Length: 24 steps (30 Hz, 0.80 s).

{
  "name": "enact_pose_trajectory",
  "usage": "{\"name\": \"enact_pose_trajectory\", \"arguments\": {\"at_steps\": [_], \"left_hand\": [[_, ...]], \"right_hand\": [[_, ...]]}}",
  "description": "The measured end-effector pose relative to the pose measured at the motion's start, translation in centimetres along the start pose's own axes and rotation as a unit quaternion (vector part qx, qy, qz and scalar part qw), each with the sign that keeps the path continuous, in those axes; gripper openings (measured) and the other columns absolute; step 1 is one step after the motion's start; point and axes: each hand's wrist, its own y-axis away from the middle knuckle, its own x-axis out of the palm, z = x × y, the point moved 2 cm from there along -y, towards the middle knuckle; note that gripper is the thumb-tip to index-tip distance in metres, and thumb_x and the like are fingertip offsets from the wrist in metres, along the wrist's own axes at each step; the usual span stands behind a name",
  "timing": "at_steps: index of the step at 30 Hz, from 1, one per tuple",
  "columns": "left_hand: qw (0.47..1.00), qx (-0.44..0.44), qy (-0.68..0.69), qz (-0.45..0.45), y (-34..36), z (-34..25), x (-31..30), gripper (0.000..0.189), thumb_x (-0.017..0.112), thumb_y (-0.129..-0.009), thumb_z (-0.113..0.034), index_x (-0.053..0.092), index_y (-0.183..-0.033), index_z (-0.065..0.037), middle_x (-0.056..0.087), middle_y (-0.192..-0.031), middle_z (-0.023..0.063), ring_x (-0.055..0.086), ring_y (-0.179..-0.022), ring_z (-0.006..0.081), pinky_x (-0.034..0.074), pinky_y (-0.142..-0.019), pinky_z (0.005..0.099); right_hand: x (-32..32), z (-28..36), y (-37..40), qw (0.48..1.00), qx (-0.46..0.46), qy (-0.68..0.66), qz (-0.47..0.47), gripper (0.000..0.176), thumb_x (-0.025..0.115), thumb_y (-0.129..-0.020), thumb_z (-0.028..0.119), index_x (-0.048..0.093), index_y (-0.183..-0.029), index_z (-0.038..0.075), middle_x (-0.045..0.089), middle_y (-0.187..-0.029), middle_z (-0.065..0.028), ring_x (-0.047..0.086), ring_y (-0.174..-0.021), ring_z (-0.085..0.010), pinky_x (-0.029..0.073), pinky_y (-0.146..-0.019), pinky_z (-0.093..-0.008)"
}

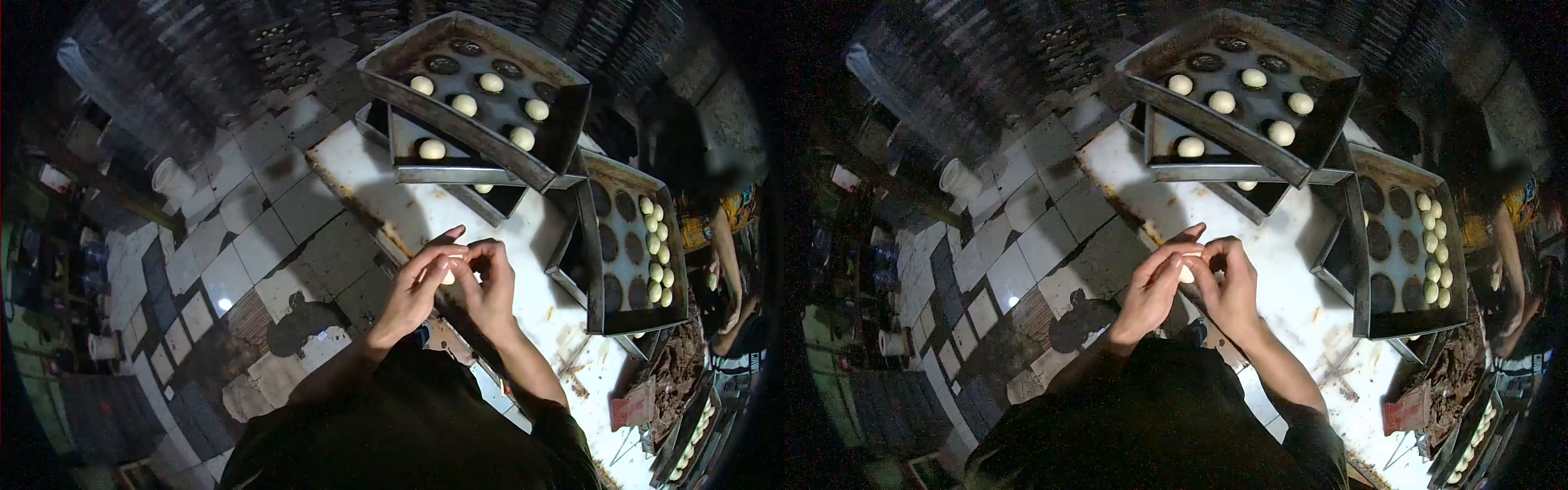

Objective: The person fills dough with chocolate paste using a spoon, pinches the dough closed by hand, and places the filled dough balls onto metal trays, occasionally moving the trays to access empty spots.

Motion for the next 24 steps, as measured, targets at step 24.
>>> {"name": "enact_pose_trajectory", "arguments": {"at_steps": [24], "left_hand": [[0.995, -0.058, 0.071, 0.040, -19.2, -3.2, -15.9, 0.029, 0.039, -0.096, -0.021, 0.050, -0.111, 0.001, 0.057, -0.107, 0.0111, 0.055, -0.095, 0.0144, 0.043, -0.082, 0.0248]], "right_hand": [[14.4, 1.2, -19.1, 0.943, -0.177, 0.267, -0.086, 0.019, 0.073, -0.070, 0.009, 0.063, -0.086, 0.004, 0.047, -0.085, -0.0092, 0.045, -0.081, -0.0230, 0.041, -0.069, -0.0320]]}}
